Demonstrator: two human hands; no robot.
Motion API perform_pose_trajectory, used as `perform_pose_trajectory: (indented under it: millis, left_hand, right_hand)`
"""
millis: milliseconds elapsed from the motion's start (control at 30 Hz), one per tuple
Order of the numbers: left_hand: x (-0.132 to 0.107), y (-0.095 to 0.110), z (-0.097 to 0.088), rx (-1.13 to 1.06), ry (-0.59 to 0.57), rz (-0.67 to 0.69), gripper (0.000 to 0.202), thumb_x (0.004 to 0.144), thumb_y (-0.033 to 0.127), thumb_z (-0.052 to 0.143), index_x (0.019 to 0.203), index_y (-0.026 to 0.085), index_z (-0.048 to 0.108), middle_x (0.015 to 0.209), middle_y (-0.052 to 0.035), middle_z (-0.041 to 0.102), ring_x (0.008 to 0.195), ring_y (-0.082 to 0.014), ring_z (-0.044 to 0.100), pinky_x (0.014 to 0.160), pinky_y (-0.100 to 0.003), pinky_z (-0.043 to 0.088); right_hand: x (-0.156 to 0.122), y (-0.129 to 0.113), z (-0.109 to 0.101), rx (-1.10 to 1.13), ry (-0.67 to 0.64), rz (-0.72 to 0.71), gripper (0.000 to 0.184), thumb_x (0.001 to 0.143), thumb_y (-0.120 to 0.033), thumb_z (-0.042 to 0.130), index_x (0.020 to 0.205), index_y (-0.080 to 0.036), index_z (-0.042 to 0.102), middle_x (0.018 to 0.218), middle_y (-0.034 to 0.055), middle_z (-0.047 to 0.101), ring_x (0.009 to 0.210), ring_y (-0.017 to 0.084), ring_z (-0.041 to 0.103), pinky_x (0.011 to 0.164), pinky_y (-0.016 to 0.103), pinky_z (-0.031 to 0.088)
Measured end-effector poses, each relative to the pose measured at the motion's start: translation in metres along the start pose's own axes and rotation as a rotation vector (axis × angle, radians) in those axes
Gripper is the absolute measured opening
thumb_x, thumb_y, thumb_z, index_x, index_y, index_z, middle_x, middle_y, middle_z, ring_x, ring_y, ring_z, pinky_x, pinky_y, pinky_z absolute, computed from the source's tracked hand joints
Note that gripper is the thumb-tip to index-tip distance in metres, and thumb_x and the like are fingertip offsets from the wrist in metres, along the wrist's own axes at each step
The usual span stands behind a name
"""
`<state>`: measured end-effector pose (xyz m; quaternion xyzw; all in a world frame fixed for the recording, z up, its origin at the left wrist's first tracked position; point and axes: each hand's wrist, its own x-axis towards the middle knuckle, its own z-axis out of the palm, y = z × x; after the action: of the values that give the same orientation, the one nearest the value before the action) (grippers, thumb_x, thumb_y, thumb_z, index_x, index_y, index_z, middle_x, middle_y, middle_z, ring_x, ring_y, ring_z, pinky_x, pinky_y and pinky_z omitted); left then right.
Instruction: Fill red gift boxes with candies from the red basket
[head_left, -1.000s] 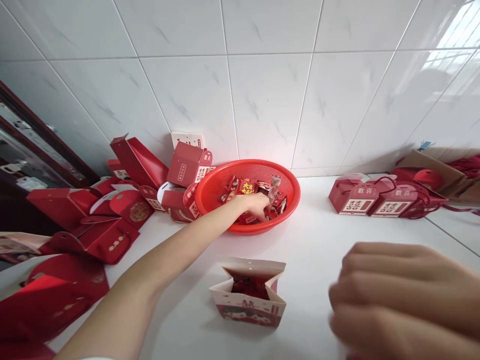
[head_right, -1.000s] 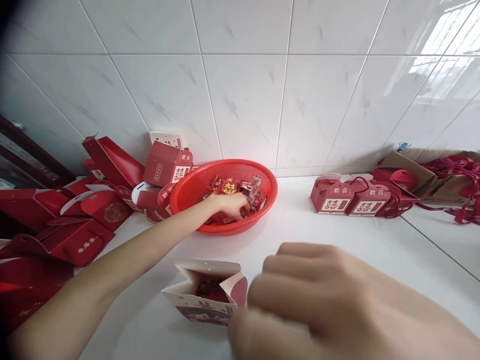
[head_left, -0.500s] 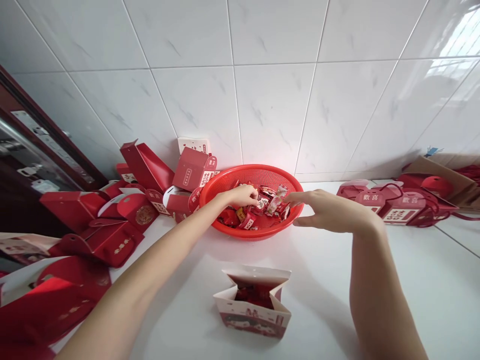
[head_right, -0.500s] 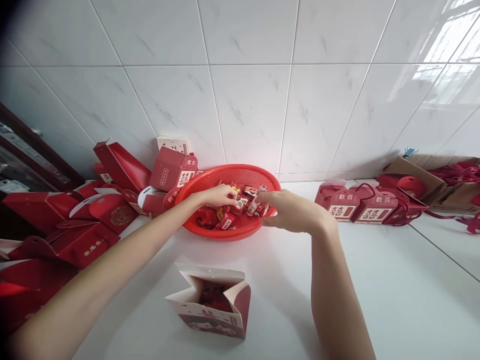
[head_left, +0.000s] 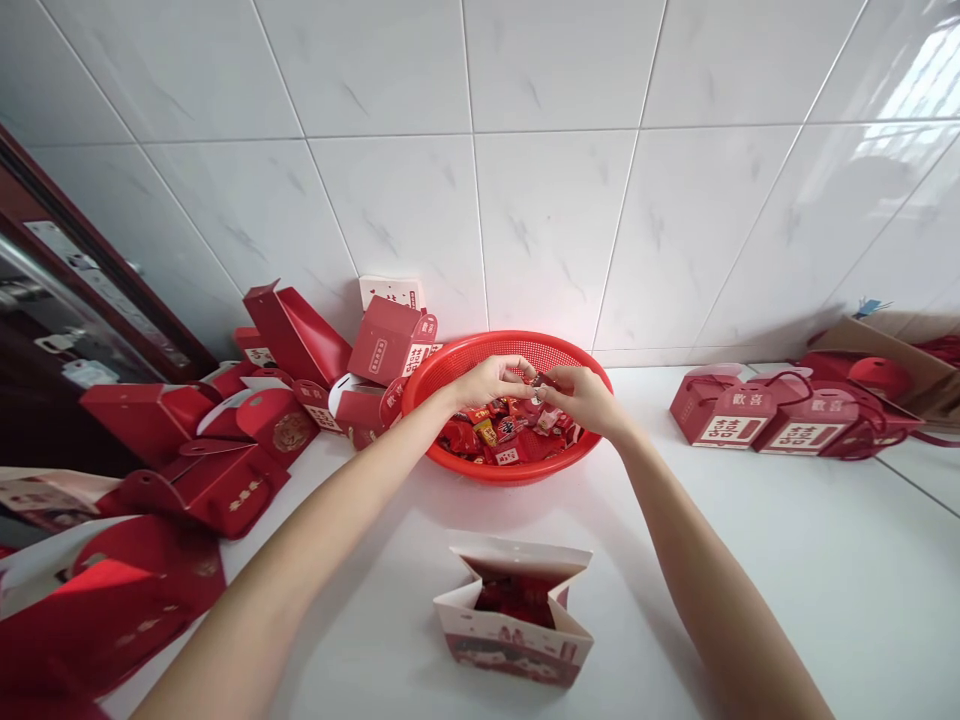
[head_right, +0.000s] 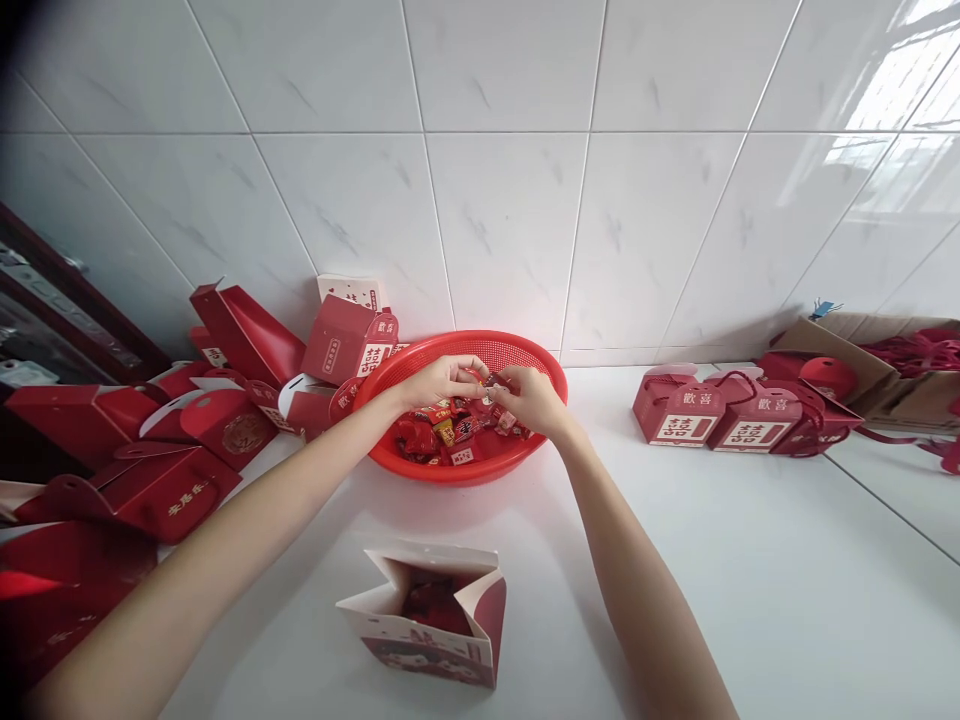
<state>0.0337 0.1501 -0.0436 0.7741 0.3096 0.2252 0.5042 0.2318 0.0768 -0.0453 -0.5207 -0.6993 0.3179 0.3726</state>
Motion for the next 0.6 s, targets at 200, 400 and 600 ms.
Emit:
perform_pose_trajectory:
  millis: [200, 400, 600]
  left_hand:
    - [0.000, -0.001, 0.001, 0.040, -0.013, -0.023, 0.048, 0.083, 0.049, 0.071, 0.116, 0.016, 0.060, 0.097, -0.0077, 0.075, 0.090, -0.0211, 0.072, 0.084, -0.035, 0.055]
    - [0.000, 0.002, 0.002, 0.318, -0.154, -0.157, 0.034, 0.087, 0.018, 0.049, 0.112, 0.017, 0.072, 0.111, -0.0054, 0.077, 0.108, -0.0210, 0.070, 0.096, -0.031, 0.053]
    - [-0.009, 0.007, 0.006, 0.632, -0.341, -0.281, 0.054, 0.058, 0.001, 0.062, 0.104, 0.025, 0.078, 0.113, 0.0034, 0.078, 0.101, -0.0218, 0.070, 0.082, -0.023, 0.053]
  right_hand:
    - [0.007, 0.017, 0.001, 0.263, 0.014, -0.014, 0.024, 0.076, -0.038, 0.077, 0.078, -0.019, 0.062, 0.077, 0.0047, 0.073, 0.074, 0.022, 0.071, 0.067, 0.033, 0.054]
    - [0.008, 0.021, 0.001, 0.245, 0.070, -0.039, 0.031, 0.075, -0.042, 0.074, 0.073, -0.022, 0.051, 0.072, 0.0007, 0.066, 0.066, 0.019, 0.066, 0.059, 0.030, 0.051]
    - [0.004, 0.015, 0.003, 0.166, 0.075, 0.024, 0.026, 0.079, -0.038, 0.070, 0.076, -0.023, 0.049, 0.071, -0.0003, 0.066, 0.059, 0.017, 0.066, 0.054, 0.027, 0.050]
